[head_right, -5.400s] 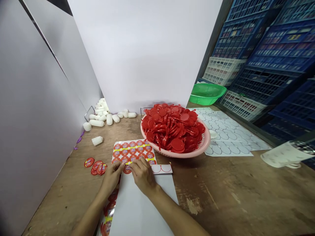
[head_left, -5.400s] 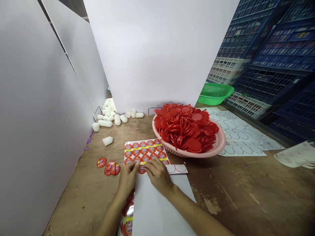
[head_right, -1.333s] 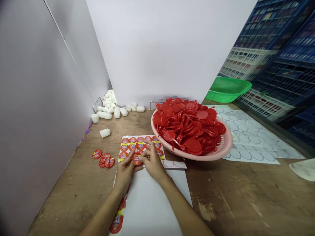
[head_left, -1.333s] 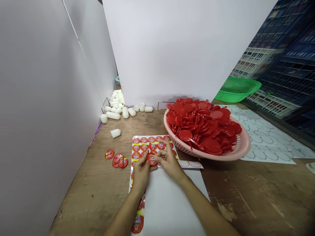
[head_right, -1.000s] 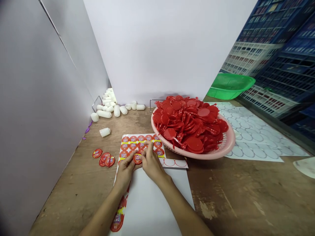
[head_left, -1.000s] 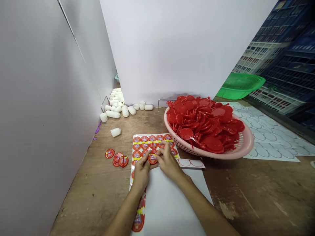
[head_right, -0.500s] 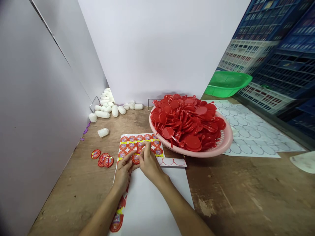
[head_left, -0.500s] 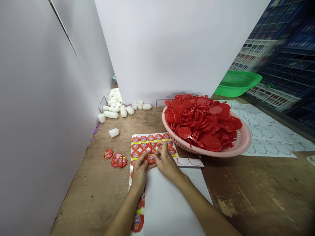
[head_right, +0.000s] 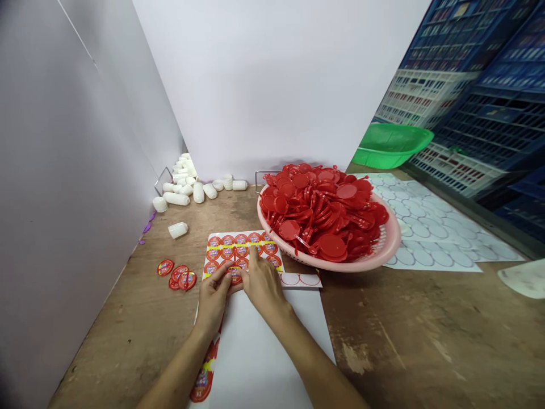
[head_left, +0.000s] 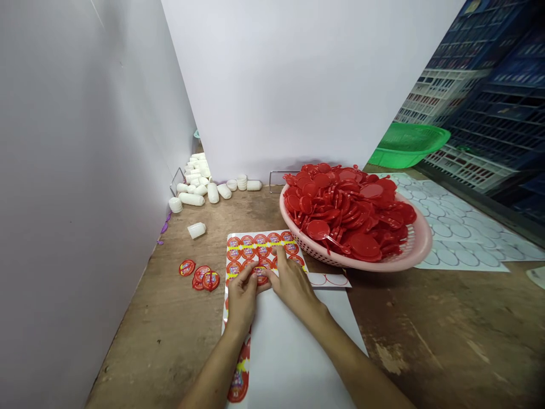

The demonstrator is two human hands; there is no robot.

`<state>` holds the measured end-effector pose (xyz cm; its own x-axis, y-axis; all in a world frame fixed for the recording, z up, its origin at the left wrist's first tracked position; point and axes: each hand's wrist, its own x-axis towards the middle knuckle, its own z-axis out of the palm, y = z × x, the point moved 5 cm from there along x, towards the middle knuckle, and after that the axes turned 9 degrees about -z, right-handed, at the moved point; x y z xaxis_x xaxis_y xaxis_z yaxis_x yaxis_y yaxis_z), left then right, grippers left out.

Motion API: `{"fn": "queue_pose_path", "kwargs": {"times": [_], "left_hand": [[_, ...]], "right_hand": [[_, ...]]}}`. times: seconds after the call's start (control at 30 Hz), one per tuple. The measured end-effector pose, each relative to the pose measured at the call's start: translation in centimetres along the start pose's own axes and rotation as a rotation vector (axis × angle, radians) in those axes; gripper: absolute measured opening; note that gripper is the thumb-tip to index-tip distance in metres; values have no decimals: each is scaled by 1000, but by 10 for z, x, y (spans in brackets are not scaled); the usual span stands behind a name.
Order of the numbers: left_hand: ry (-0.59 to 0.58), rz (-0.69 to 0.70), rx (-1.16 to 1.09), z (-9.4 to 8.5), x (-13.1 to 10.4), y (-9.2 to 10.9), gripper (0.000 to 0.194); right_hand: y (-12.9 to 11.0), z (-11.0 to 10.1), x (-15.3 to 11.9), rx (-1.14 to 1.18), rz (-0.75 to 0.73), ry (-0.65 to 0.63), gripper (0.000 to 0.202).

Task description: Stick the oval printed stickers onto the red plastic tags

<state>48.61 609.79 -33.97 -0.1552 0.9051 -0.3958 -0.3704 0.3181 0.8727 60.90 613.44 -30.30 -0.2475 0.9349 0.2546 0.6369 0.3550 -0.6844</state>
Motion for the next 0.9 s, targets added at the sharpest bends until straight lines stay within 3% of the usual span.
{"fn": "queue_pose_path", "kwargs": {"times": [0.2, 0.33, 0.47, 0.57, 0.63, 0.73, 0.9], "left_hand": [[-67, -127, -77, 4, -1, 0, 33], [-63, -148, -124, 3, 0, 0, 33], [-85, -135, -177, 2, 0, 0, 29], [-116, -106, -139, 3, 0, 2, 29], [-111, -100, -102, 4, 0, 2, 31], [-121, -91, -73, 5, -1, 1, 34], [-119, -16, -4, 6, -4, 2, 35]], "right_hand": [[16, 14, -1, 646, 46, 32, 7], [24, 22, -5, 829, 148, 71, 30], [15, 15, -7, 751, -13, 98, 7], [1, 4, -10, 595, -219, 126, 14], [-5, 1, -12, 534, -279, 121, 18], [-1, 4, -13, 529, -221, 96, 16], [13, 20, -13, 651, 20, -19, 12]]}}
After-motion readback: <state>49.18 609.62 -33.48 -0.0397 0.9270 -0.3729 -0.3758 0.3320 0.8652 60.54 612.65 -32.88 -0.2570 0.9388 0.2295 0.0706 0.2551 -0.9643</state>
